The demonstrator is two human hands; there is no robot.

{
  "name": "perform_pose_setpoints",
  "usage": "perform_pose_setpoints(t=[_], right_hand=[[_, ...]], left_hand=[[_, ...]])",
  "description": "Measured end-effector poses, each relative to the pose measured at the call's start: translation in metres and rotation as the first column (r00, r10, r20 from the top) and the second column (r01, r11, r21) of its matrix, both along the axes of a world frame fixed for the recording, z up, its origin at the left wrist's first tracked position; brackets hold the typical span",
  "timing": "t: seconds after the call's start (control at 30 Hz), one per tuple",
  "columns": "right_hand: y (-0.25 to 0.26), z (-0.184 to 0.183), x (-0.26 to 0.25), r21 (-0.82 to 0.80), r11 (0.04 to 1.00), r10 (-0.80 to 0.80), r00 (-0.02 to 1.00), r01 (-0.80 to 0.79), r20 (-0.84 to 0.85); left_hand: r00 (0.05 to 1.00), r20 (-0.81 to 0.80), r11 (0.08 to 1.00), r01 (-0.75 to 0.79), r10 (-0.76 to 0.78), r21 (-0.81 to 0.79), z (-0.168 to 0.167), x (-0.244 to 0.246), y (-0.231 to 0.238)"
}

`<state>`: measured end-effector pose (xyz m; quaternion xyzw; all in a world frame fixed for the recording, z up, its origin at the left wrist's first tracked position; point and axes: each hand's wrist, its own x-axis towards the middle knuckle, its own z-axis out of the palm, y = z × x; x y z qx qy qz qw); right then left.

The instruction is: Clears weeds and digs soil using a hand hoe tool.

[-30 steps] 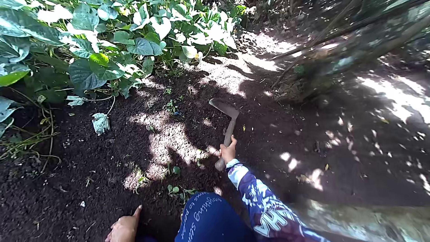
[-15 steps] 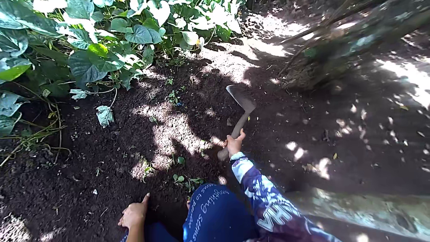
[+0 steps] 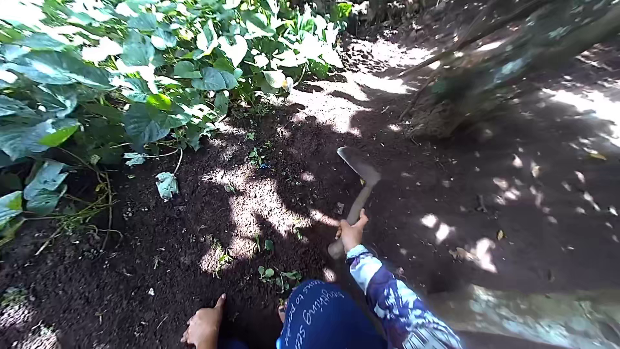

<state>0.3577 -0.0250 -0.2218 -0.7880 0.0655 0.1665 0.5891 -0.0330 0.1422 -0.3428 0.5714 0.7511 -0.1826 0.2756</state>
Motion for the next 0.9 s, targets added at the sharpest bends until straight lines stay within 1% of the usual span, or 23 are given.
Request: perform_pose_setpoints(t=[0.07, 0.1, 0.17, 0.2, 0.27, 0.33, 0.37, 0.4, 0.47, 0.53, 0.6, 0.67, 0.73, 0.77, 0.83, 0.9], right_hand=[[-0.011, -0.011, -0.014, -0.115, 0.988, 0.096, 0.994, -0.102, -0.059], [-0.019, -0.015, -0.022, -0.130, 0.981, 0.134, 0.987, -0.145, -0.093], [-0.033, -0.009, -0.026, -0.094, 0.979, 0.168, 0.977, -0.181, -0.133], [-0.040, -0.002, -0.025, -0.062, 0.982, 0.169, 0.976, -0.179, -0.135], [-0.044, 0.012, -0.016, -0.010, 0.992, 0.124, 0.987, -0.126, -0.100], [-0.029, 0.016, -0.003, 0.029, 0.999, 0.029, 0.998, -0.027, -0.047], [-0.021, 0.012, 0.001, 0.024, 0.999, -0.019, 0.999, 0.020, -0.032], [-0.018, 0.005, 0.000, -0.016, 0.999, -0.028, 0.999, 0.028, -0.032], [-0.030, -0.011, -0.015, -0.163, 0.985, 0.047, 0.996, -0.059, -0.077], [-0.047, -0.013, -0.022, -0.243, 0.961, 0.111, 0.988, -0.134, -0.107], [-0.050, 0.001, -0.013, -0.191, 0.974, 0.108, 0.991, -0.122, -0.083], [-0.035, 0.010, 0.001, -0.061, 0.998, 0.029, 0.999, -0.032, -0.043], [-0.006, 0.007, 0.010, 0.059, 0.997, -0.050, 0.998, 0.051, -0.031], [0.005, 0.000, 0.006, 0.082, 0.996, -0.038, 0.998, 0.043, -0.055], [0.008, -0.015, -0.022, 0.034, 0.995, 0.102, 0.985, -0.099, -0.141], [-0.008, -0.027, -0.050, -0.102, 0.958, 0.244, 0.949, -0.267, -0.199]], left_hand=[[1.000, -0.001, 1.000, -0.008, 0.008, -0.006, 0.000, -0.002, -0.001], [1.000, -0.006, 1.000, -0.011, 0.011, -0.004, 0.000, -0.002, 0.000], [1.000, -0.005, 1.000, -0.022, 0.022, 0.003, -0.001, 0.001, 0.001], [1.000, -0.002, 1.000, -0.027, 0.027, -0.001, -0.001, 0.001, 0.000], [1.000, 0.000, 1.000, -0.012, 0.012, -0.015, 0.002, 0.001, -0.002], [1.000, 0.004, 1.000, -0.001, 0.001, -0.014, 0.004, 0.002, -0.001], [1.000, 0.005, 1.000, 0.003, -0.003, -0.012, 0.003, 0.002, -0.002], [1.000, 0.003, 1.000, 0.006, -0.006, -0.017, 0.003, 0.002, -0.003], [1.000, -0.002, 1.000, 0.012, -0.012, -0.024, 0.005, 0.002, -0.002], [1.000, 0.008, 1.000, 0.005, -0.005, -0.020, 0.006, 0.003, 0.000], [1.000, 0.007, 1.000, -0.002, 0.002, -0.014, 0.005, 0.003, 0.001], [1.000, 0.003, 1.000, -0.002, 0.002, -0.016, 0.004, 0.003, 0.000], [1.000, 0.005, 1.000, -0.005, 0.005, -0.019, 0.005, 0.004, 0.000], [1.000, 0.003, 1.000, -0.005, 0.005, -0.024, 0.005, 0.004, 0.000], [1.000, -0.005, 0.999, 0.003, -0.003, -0.033, 0.005, 0.004, 0.001], [1.000, -0.009, 1.000, -0.001, 0.000, -0.026, 0.006, 0.005, 0.002]])
